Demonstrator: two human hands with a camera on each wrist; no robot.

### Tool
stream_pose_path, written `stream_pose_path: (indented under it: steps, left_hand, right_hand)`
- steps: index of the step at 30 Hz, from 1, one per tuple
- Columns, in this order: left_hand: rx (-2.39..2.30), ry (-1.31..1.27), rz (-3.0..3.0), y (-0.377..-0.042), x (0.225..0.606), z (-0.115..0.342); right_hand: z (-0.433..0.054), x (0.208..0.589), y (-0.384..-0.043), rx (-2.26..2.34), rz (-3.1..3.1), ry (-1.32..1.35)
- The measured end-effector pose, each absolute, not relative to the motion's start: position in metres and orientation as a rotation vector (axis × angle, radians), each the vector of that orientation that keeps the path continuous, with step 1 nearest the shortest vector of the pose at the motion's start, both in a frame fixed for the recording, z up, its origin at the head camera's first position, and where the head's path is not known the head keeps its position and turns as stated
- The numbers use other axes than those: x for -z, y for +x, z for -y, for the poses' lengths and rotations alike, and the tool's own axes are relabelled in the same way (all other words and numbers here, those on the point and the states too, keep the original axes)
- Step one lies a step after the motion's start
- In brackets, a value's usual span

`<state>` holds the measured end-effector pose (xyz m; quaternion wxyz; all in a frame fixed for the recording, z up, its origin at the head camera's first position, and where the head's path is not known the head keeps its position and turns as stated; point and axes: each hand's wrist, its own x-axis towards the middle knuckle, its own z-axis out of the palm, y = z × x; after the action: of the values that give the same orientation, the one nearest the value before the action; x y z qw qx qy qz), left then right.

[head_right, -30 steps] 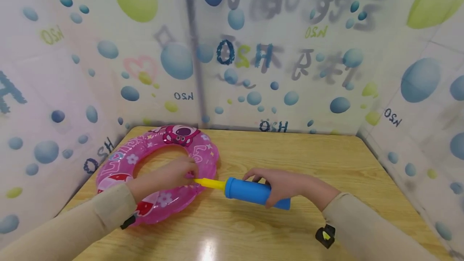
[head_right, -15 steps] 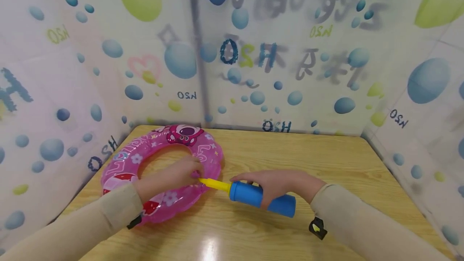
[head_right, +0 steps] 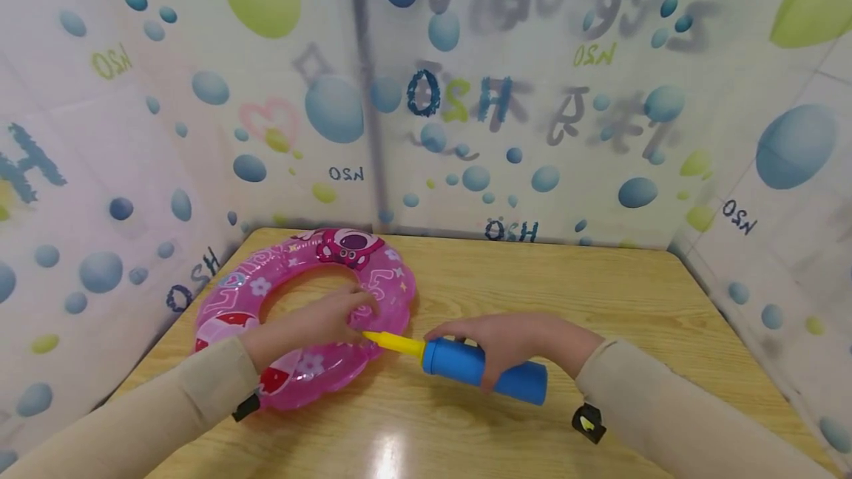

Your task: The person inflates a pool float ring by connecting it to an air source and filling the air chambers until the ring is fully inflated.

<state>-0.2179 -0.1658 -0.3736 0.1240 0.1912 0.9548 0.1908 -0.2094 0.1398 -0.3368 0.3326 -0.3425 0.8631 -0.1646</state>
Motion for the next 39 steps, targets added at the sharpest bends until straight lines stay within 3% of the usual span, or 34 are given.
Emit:
stream_pose_path:
  steps: [6, 23, 39]
  left_hand:
    - [-0.569, 0.720, -2.716, -0.225, 0.376, 0.161]
    - [-0.539, 0.874, -2.721, -0.234, 0.378, 0.127]
    - [-0.466, 1.072, -2.767, -0.221, 0.380, 0.121]
  right_hand:
    - [-0.147, 0.337, -0.205, 0.428, -2.265, -0.884]
    - [-0.166, 0.346, -0.195, 0.438, -2.309, -0.819]
    - [-0.179, 0.342, -0.177, 0.376, -2.367, -0.826]
